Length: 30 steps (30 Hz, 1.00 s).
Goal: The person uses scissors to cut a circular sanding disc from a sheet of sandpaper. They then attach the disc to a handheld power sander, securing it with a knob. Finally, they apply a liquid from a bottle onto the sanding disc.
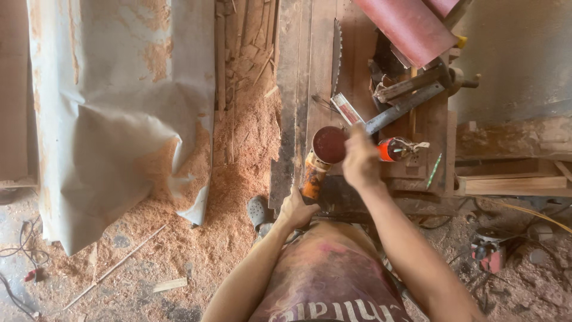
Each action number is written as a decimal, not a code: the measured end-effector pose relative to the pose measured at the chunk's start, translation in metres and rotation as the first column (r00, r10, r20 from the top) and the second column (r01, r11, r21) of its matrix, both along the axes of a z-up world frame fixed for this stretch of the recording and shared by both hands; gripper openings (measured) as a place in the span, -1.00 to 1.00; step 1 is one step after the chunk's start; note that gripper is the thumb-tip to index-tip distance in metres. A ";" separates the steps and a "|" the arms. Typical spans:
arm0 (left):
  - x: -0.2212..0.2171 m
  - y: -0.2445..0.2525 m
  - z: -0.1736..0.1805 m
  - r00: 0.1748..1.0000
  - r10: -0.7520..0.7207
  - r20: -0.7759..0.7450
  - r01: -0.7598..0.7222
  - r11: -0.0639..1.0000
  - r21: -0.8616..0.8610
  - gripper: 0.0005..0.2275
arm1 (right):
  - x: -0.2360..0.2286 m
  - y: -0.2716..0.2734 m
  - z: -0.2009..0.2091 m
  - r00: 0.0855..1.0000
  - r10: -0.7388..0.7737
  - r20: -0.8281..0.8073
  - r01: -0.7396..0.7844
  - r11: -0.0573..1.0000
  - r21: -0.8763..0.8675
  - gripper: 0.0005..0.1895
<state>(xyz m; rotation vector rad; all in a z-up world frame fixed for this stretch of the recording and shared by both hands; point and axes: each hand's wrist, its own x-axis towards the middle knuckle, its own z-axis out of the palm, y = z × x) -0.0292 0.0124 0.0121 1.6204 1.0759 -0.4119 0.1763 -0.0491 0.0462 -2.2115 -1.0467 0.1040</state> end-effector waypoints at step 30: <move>0.004 0.006 0.017 1.000 -0.012 0.006 0.013 1.000 -0.017 -0.06 | -0.035 0.018 0.002 0.913 0.227 0.339 -0.267 0.961 0.077 -0.75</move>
